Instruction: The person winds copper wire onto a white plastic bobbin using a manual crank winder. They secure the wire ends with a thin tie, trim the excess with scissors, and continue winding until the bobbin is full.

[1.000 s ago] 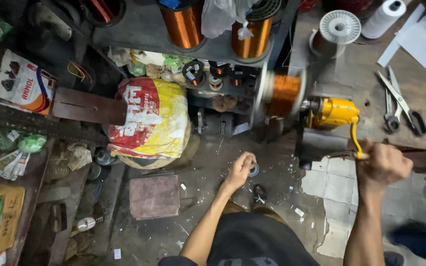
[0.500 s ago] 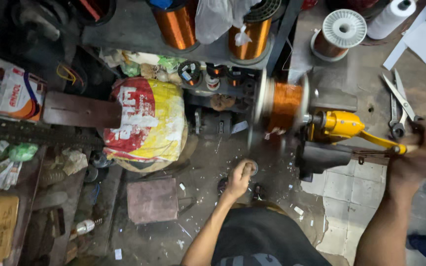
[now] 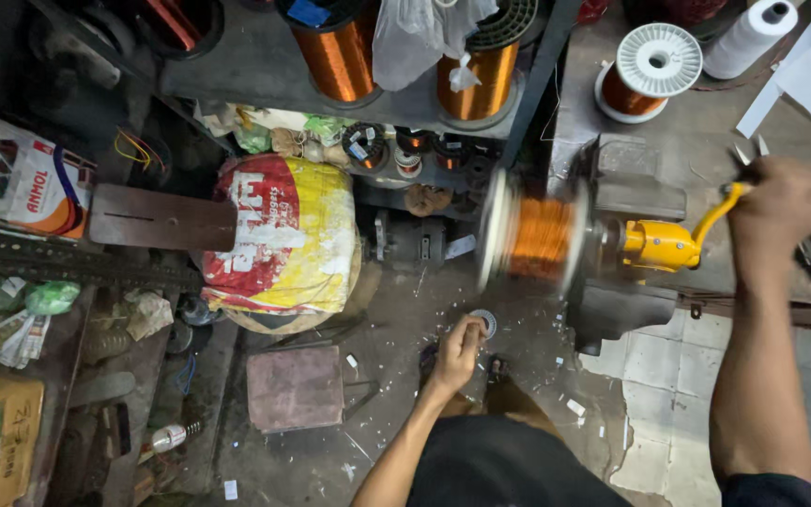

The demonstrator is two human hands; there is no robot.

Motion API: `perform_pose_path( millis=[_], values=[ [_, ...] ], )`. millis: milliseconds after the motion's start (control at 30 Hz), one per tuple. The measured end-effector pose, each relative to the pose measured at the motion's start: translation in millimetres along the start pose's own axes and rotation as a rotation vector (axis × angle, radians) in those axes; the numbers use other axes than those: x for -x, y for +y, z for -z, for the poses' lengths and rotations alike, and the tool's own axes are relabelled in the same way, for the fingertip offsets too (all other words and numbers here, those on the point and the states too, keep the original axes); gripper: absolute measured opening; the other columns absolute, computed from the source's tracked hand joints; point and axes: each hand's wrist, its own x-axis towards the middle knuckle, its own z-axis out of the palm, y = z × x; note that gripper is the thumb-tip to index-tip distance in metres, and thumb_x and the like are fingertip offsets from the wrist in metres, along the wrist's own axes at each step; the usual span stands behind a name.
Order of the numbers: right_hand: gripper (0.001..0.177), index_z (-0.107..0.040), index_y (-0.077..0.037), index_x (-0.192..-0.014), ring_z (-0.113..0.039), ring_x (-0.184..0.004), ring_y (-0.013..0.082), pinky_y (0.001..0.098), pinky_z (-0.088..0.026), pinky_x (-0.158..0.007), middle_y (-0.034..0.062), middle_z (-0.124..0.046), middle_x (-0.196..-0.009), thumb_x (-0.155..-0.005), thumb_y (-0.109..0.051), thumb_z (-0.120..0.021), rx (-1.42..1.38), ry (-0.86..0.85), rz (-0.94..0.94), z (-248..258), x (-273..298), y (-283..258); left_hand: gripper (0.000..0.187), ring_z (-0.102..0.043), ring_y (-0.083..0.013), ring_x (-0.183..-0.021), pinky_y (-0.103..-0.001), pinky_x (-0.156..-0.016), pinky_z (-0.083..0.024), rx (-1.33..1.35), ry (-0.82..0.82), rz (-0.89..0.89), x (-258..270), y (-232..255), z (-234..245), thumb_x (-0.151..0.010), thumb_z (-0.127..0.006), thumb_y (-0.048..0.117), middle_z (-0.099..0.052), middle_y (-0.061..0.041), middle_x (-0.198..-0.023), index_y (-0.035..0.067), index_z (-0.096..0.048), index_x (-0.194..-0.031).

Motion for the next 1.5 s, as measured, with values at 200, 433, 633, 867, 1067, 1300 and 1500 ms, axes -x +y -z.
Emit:
perform_pose_path(
  millis=[200, 433, 633, 867, 1067, 1300, 1500],
  values=[
    [0.012, -0.076, -0.013, -0.088, -0.067, -0.078, 0.0334, 0.0428, -0.048, -0.068, 0.0120, -0.069, -0.082, -0.084, -0.016, -0.065, -0.094, -0.139, -0.110, -27.9, 32.4, -21.9, 0.028, -0.046, -0.0057, -0.068, -0.025, -0.060, -0.041, 0.071, 0.017, 0.052, 17.6, -11.4, -1.5, -0.111, -0.047, 0.029, -0.054, 0.002, -0.080, 0.006, -0.058, -0.101],
    [0.016, -0.075, -0.012, -0.088, -0.069, -0.078, 0.0337, 0.0435, -0.051, -0.069, 0.0128, -0.069, -0.083, -0.096, -0.017, -0.061, 0.034, -0.168, -0.101, -17.9, 108.5, -39.8, 0.030, -0.046, -0.0071, -0.071, -0.026, -0.064, -0.041, 0.028, 0.016, 0.032, 41.0, -24.1, -0.8, -0.113, -0.046, 0.031, -0.051, 0.002, -0.078, 0.007, -0.059, -0.101],
    [0.005, -0.073, -0.015, -0.086, -0.065, -0.077, 0.0303, 0.0432, -0.050, -0.070, 0.0084, -0.068, -0.081, -0.087, -0.013, -0.068, 0.005, -0.145, -0.022, 61.1, 143.2, -64.9, 0.031, -0.053, -0.0076, -0.080, -0.025, -0.074, -0.047, 0.077, -0.002, -0.041, 48.5, -30.4, 0.1, -0.112, -0.045, 0.031, -0.059, 0.002, -0.089, 0.006, -0.059, -0.101],
    [0.011, -0.072, -0.019, -0.088, -0.057, -0.078, 0.0250, 0.0371, -0.039, -0.069, 0.0021, -0.065, -0.084, -0.087, -0.009, -0.068, 0.026, 0.061, -0.008, 134.3, 140.0, -76.8, 0.032, -0.052, -0.0086, -0.073, -0.027, -0.066, -0.045, -0.026, 0.042, -0.026, 46.4, -24.5, 0.2, -0.112, -0.047, 0.030, -0.057, -0.001, -0.080, 0.006, -0.061, -0.098],
    [0.009, -0.067, -0.015, -0.082, -0.055, -0.076, 0.0217, 0.0355, -0.037, -0.070, 0.0037, -0.062, -0.082, -0.089, -0.009, -0.067, 0.057, 0.164, -0.073, 125.3, 85.8, -47.8, 0.031, -0.057, -0.0118, -0.069, -0.029, -0.063, -0.047, -0.138, 0.044, 0.002, 19.4, -1.7, -0.1, -0.108, -0.049, 0.031, -0.063, -0.004, -0.078, 0.005, -0.064, -0.102],
    [0.007, -0.064, -0.010, -0.085, -0.057, -0.082, 0.0233, 0.0349, -0.039, -0.072, 0.0056, -0.060, -0.085, -0.083, -0.005, -0.061, -0.109, 0.099, -0.074, 62.3, 25.5, 0.4, 0.033, -0.063, -0.0121, -0.074, -0.031, -0.066, -0.051, -0.170, 0.050, -0.053, 3.6, -0.8, -0.5, -0.110, -0.048, 0.032, -0.065, -0.004, -0.082, 0.004, -0.064, -0.106],
    [0.014, -0.074, -0.012, -0.090, -0.065, -0.076, 0.0280, 0.0402, -0.044, -0.066, 0.0094, -0.068, -0.085, -0.081, -0.010, -0.063, -0.030, -0.002, -0.109, 0.0, -6.4, -0.5, 0.037, -0.060, -0.0128, -0.076, -0.031, -0.069, -0.050, -0.054, 0.014, -0.049, 13.0, -12.2, -1.0, -0.112, -0.045, 0.036, -0.062, -0.006, -0.084, 0.004, -0.059, -0.101]
  ],
)
